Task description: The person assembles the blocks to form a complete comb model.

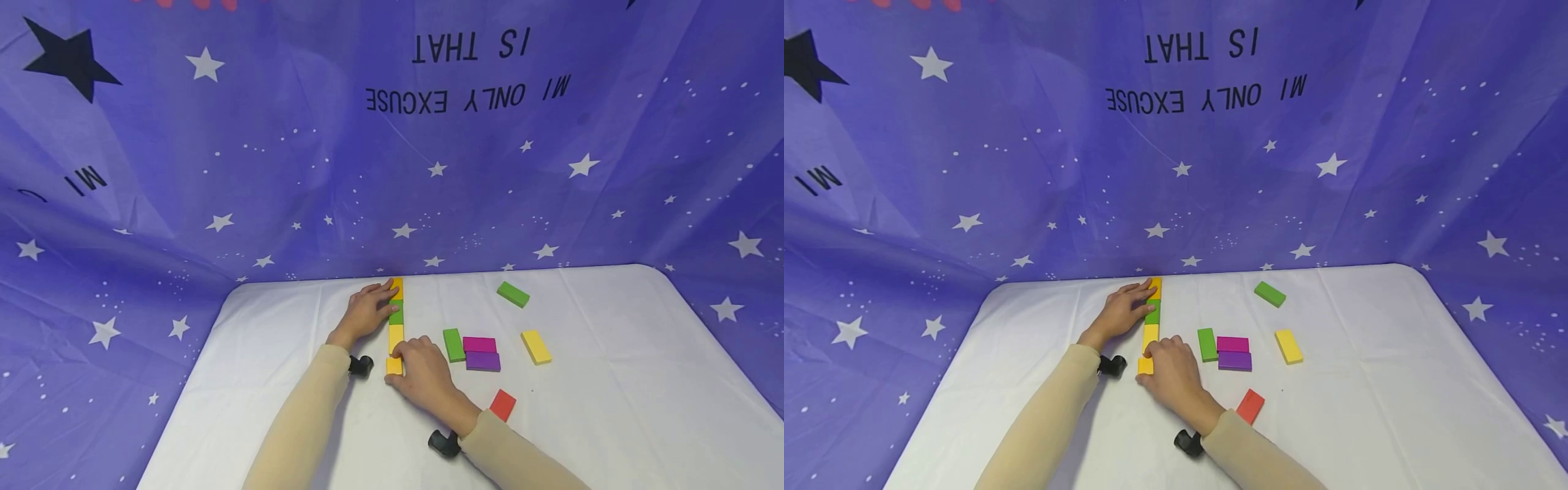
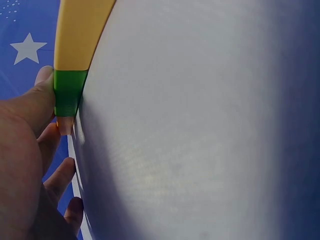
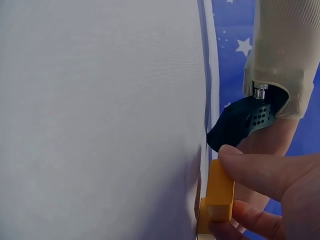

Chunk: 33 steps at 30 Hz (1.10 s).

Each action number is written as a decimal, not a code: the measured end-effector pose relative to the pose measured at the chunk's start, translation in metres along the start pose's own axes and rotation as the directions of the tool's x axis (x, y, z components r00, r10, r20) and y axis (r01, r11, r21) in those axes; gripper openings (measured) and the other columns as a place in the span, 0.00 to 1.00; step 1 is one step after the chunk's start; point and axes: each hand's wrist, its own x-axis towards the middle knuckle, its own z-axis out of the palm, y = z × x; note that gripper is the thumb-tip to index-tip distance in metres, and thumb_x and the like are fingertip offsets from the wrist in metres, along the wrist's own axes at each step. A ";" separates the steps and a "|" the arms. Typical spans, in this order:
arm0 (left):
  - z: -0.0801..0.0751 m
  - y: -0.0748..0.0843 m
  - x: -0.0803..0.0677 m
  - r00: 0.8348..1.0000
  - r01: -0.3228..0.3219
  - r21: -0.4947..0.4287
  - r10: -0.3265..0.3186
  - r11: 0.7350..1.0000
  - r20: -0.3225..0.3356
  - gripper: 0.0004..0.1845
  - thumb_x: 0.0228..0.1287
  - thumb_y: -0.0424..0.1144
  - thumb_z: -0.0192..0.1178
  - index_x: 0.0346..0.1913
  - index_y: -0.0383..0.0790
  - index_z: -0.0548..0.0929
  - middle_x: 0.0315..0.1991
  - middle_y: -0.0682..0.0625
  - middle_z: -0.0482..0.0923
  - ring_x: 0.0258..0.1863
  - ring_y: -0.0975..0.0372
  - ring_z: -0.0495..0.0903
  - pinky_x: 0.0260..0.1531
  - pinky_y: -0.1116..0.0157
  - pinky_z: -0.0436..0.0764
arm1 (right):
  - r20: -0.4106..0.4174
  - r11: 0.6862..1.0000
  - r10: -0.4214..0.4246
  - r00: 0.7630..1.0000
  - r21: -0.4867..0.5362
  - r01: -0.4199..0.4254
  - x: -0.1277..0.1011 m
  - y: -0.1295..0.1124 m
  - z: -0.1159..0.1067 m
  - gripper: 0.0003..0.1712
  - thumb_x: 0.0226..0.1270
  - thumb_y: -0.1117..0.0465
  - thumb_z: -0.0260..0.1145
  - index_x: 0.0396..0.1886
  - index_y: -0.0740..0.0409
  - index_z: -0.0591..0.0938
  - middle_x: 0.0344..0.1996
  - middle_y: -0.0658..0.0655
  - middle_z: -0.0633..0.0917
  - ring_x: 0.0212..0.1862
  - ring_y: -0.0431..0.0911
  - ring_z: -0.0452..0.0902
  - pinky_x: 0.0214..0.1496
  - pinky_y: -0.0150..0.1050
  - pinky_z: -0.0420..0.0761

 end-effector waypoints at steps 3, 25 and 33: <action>0.000 -0.001 0.000 1.000 0.001 -0.002 -0.001 1.000 0.002 0.25 0.65 0.53 0.54 0.64 0.53 0.70 0.69 0.59 0.57 0.68 0.57 0.55 0.62 0.51 0.52 | -0.002 1.000 0.008 1.000 -0.003 -0.008 0.000 -0.001 0.001 0.23 0.39 0.45 0.77 0.34 0.50 0.83 0.26 0.45 0.79 0.33 0.42 0.67 0.35 0.34 0.68; 0.000 -0.001 -0.001 1.000 0.006 -0.007 -0.006 1.000 0.006 0.26 0.65 0.53 0.53 0.65 0.52 0.69 0.70 0.58 0.57 0.68 0.57 0.55 0.63 0.51 0.51 | 0.023 0.997 0.053 0.998 -0.056 -0.052 -0.007 0.004 -0.001 0.21 0.44 0.45 0.75 0.37 0.49 0.84 0.27 0.45 0.81 0.32 0.42 0.67 0.34 0.34 0.68; 0.000 -0.001 0.000 1.000 0.004 -0.009 -0.004 1.000 0.008 0.26 0.65 0.54 0.53 0.65 0.53 0.69 0.70 0.58 0.57 0.69 0.58 0.54 0.63 0.51 0.51 | 0.017 0.998 0.051 0.999 -0.040 -0.050 -0.006 0.006 -0.001 0.20 0.45 0.45 0.75 0.36 0.49 0.84 0.26 0.45 0.81 0.31 0.41 0.68 0.33 0.33 0.69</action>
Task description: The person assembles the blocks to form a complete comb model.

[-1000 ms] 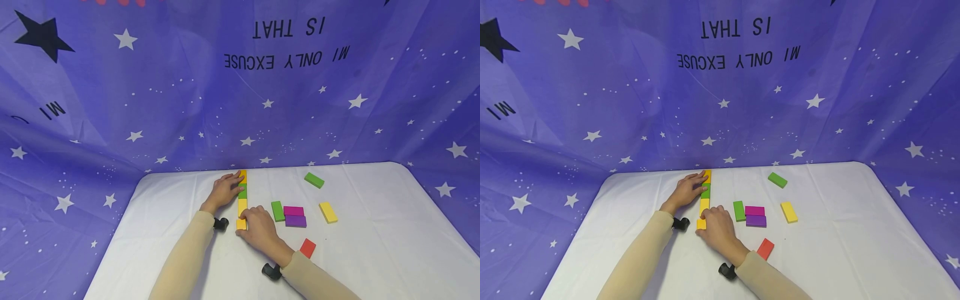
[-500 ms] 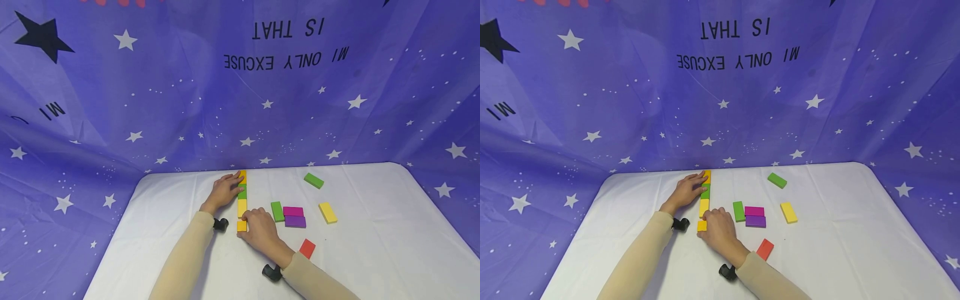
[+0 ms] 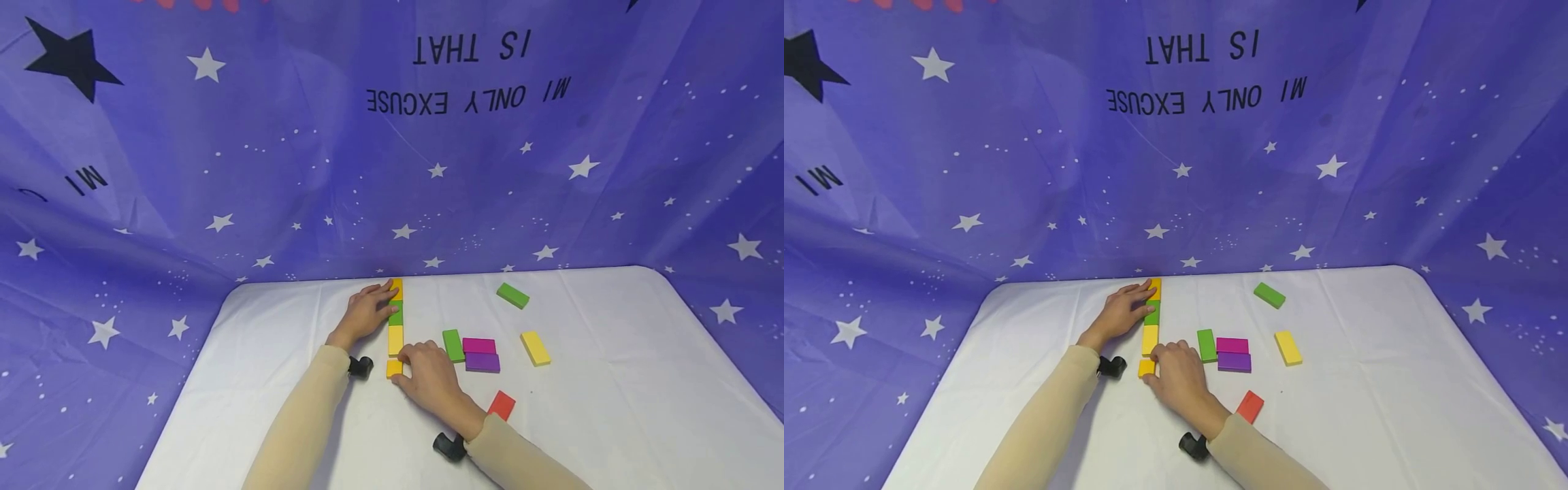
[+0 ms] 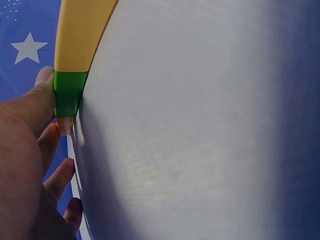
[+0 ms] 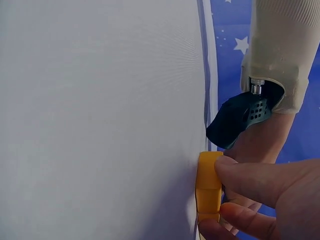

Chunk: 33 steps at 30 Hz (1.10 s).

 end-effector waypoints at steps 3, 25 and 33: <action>0.001 0.000 0.000 1.000 0.003 0.002 -0.003 1.000 0.002 0.26 0.65 0.54 0.53 0.65 0.54 0.69 0.70 0.59 0.56 0.69 0.58 0.54 0.63 0.51 0.51 | 0.005 1.000 0.003 1.000 0.011 -0.003 0.001 0.000 0.000 0.19 0.45 0.46 0.75 0.35 0.49 0.84 0.26 0.45 0.81 0.31 0.41 0.68 0.33 0.34 0.68; 0.000 0.004 0.000 1.000 0.002 0.001 -0.002 1.000 -0.008 0.25 0.65 0.52 0.55 0.64 0.53 0.70 0.69 0.59 0.57 0.68 0.57 0.55 0.63 0.51 0.52 | -0.009 0.996 -0.027 1.000 0.089 0.028 0.007 0.009 -0.002 0.16 0.45 0.50 0.76 0.32 0.49 0.84 0.23 0.44 0.78 0.29 0.40 0.67 0.31 0.32 0.67; -0.001 0.003 -0.001 1.000 -0.006 -0.015 0.006 1.000 -0.016 0.25 0.65 0.51 0.55 0.64 0.50 0.71 0.69 0.57 0.58 0.68 0.55 0.56 0.62 0.49 0.51 | 0.005 0.992 0.017 1.000 0.123 -0.018 0.009 0.009 0.001 0.17 0.45 0.49 0.75 0.33 0.49 0.83 0.23 0.43 0.78 0.28 0.40 0.67 0.29 0.31 0.67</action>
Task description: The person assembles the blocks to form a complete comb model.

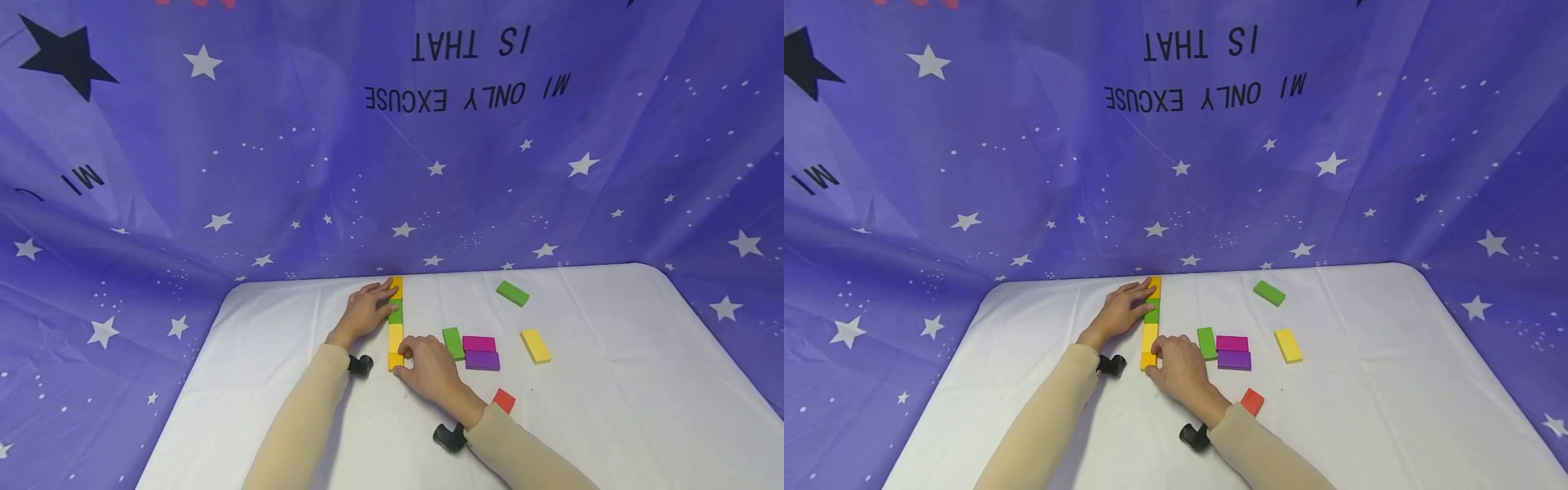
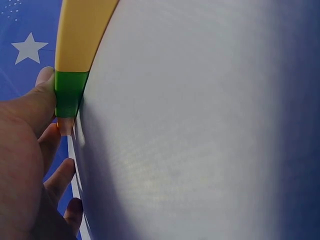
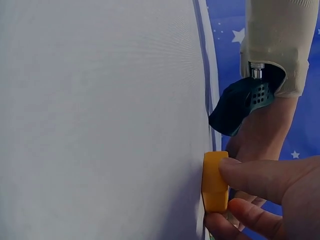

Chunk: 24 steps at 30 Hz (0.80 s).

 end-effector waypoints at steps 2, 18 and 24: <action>0.000 -0.001 -0.001 1.000 -0.001 -0.004 0.001 1.000 -0.002 0.25 0.65 0.51 0.55 0.63 0.50 0.71 0.69 0.56 0.58 0.68 0.55 0.56 0.62 0.49 0.51 | 0.001 1.000 -0.004 1.000 0.003 0.004 0.000 0.000 0.000 0.17 0.45 0.48 0.75 0.33 0.49 0.83 0.24 0.44 0.79 0.29 0.40 0.67 0.30 0.32 0.67; 0.000 -0.001 0.000 1.000 0.002 0.006 -0.002 1.000 -0.003 0.25 0.65 0.52 0.55 0.64 0.50 0.71 0.69 0.57 0.58 0.68 0.55 0.56 0.62 0.50 0.52 | 0.006 0.977 0.037 0.999 0.208 -0.037 0.000 0.017 -0.048 0.21 0.47 0.51 0.75 0.42 0.52 0.83 0.35 0.49 0.84 0.40 0.47 0.75 0.43 0.41 0.72; 0.001 -0.002 0.001 1.000 0.006 0.022 -0.006 1.000 0.003 0.25 0.65 0.52 0.55 0.64 0.52 0.70 0.69 0.59 0.57 0.68 0.57 0.55 0.62 0.51 0.52 | 0.005 0.976 0.055 0.998 0.212 -0.055 -0.001 0.035 -0.067 0.25 0.47 0.47 0.74 0.46 0.48 0.82 0.39 0.47 0.83 0.44 0.47 0.75 0.45 0.42 0.73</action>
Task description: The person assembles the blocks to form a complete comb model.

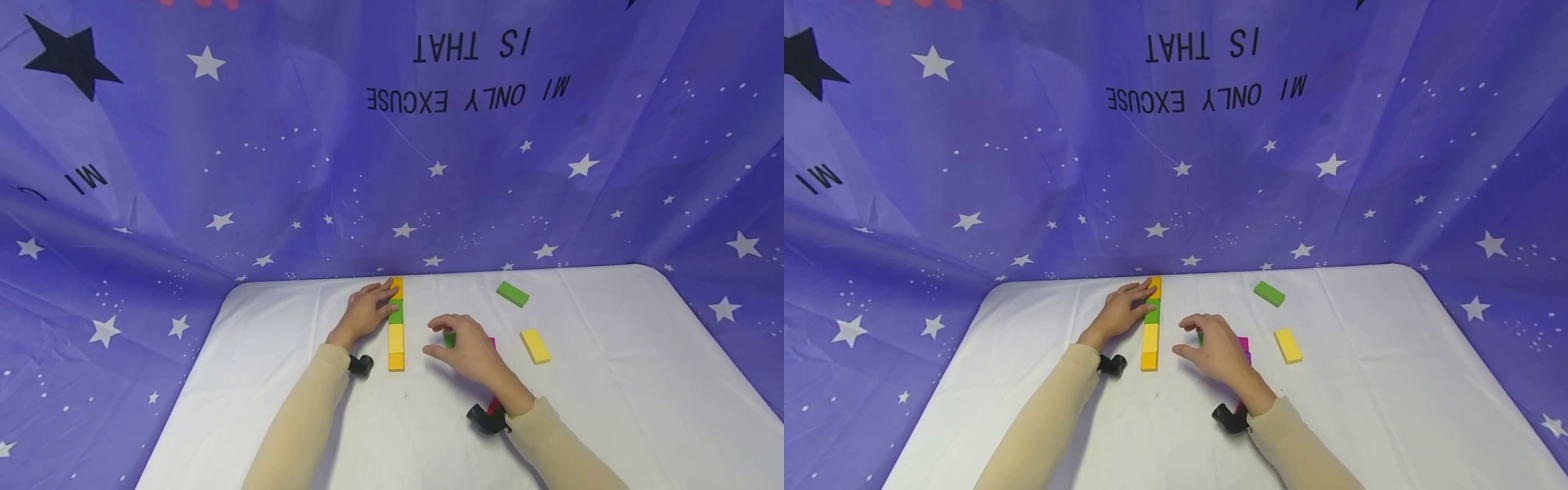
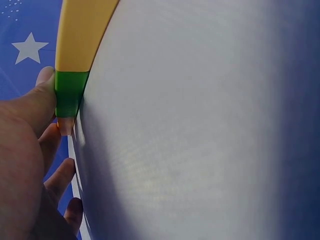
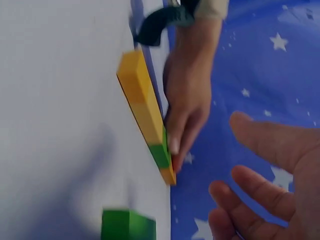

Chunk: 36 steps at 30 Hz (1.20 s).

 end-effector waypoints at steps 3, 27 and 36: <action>0.000 -0.001 0.000 1.000 0.001 0.001 -0.001 1.000 0.006 0.26 0.65 0.53 0.54 0.64 0.52 0.70 0.69 0.59 0.57 0.68 0.57 0.55 0.62 0.52 0.53 | -0.004 1.000 -0.019 1.000 -0.005 0.019 -0.001 0.009 -0.008 0.27 0.48 0.44 0.73 0.48 0.47 0.81 0.43 0.44 0.82 0.46 0.46 0.73 0.47 0.43 0.73; 0.000 0.000 -0.001 1.000 -0.019 -0.023 0.018 1.000 -0.013 0.25 0.65 0.50 0.55 0.64 0.49 0.71 0.69 0.57 0.58 0.68 0.55 0.56 0.61 0.49 0.52 | 0.032 1.000 0.012 0.999 0.025 -0.013 -0.002 0.059 -0.024 0.41 0.43 0.41 0.75 0.59 0.47 0.74 0.56 0.48 0.76 0.59 0.51 0.64 0.57 0.55 0.67; 0.000 0.000 -0.001 1.000 -0.006 -0.025 0.007 1.000 0.003 0.25 0.65 0.52 0.54 0.64 0.51 0.70 0.69 0.58 0.57 0.68 0.57 0.55 0.62 0.51 0.51 | 0.120 0.998 0.067 0.991 0.013 -0.069 0.002 0.064 -0.023 0.44 0.40 0.40 0.76 0.59 0.50 0.74 0.54 0.50 0.77 0.59 0.53 0.64 0.57 0.56 0.66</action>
